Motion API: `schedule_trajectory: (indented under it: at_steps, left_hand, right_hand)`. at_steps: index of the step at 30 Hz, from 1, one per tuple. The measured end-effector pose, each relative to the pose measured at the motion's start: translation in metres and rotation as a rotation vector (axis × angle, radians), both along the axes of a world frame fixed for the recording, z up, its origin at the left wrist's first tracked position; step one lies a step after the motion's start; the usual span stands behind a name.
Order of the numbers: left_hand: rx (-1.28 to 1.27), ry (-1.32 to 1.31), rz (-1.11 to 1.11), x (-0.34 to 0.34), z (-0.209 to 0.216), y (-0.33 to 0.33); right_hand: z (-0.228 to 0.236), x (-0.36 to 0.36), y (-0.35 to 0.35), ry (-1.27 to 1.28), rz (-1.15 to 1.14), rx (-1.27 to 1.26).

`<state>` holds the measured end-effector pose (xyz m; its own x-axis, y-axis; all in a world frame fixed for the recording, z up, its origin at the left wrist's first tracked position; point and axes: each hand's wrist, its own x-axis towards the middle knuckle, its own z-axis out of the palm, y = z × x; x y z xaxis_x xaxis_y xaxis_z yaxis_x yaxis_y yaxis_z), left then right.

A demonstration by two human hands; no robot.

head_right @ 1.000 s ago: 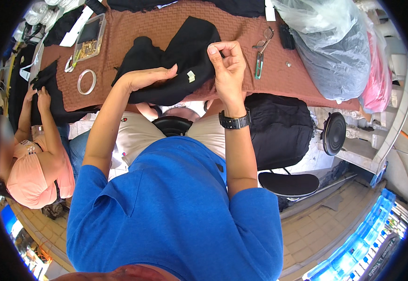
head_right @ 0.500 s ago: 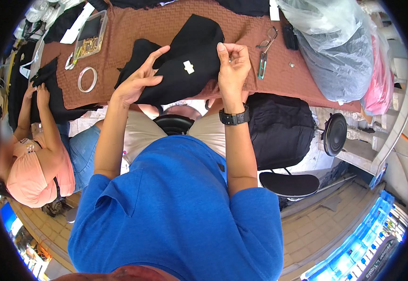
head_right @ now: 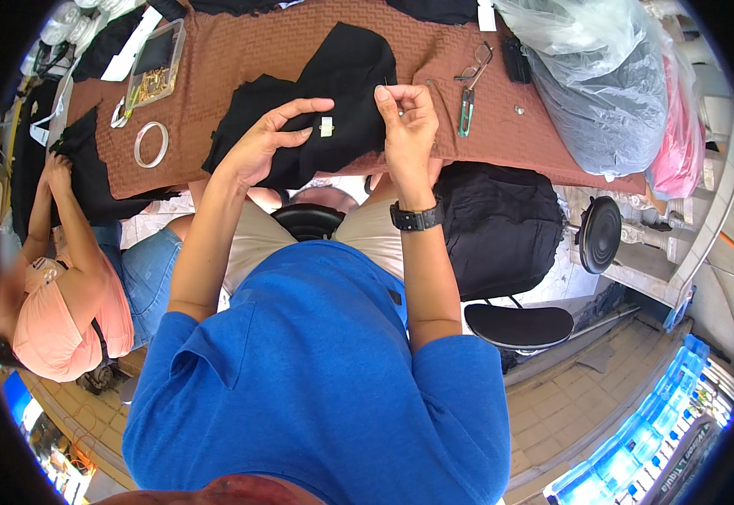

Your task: The person hand-sews a white label onto a black garment piece using a needle and thread. They position the label on the fabric and carefully apply several small stitches to secure it.

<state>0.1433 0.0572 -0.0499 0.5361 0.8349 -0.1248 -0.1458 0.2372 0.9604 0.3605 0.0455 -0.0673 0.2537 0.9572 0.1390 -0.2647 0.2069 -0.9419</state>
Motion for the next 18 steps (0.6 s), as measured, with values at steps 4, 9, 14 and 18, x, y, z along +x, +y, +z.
schedule_trajectory:
  at_steps: [4,9,14,18]
  left_hand:
    - [0.195,0.039,0.015,0.004,0.023,-0.004]
    - [0.440,0.092,0.114,0.010,0.050,-0.004]
    - [0.426,0.031,0.058,0.012,0.053,0.005]
    - [0.398,0.031,0.121,0.008,0.051,0.002]
  right_hand:
    - [0.001,0.018,-0.003,0.205,0.197,-0.043]
    - [-0.007,0.025,0.015,0.588,0.282,-0.150]
    - [-0.046,0.016,0.043,0.559,0.401,-0.247]
    - [-0.029,0.000,0.033,0.500,0.676,-0.403]
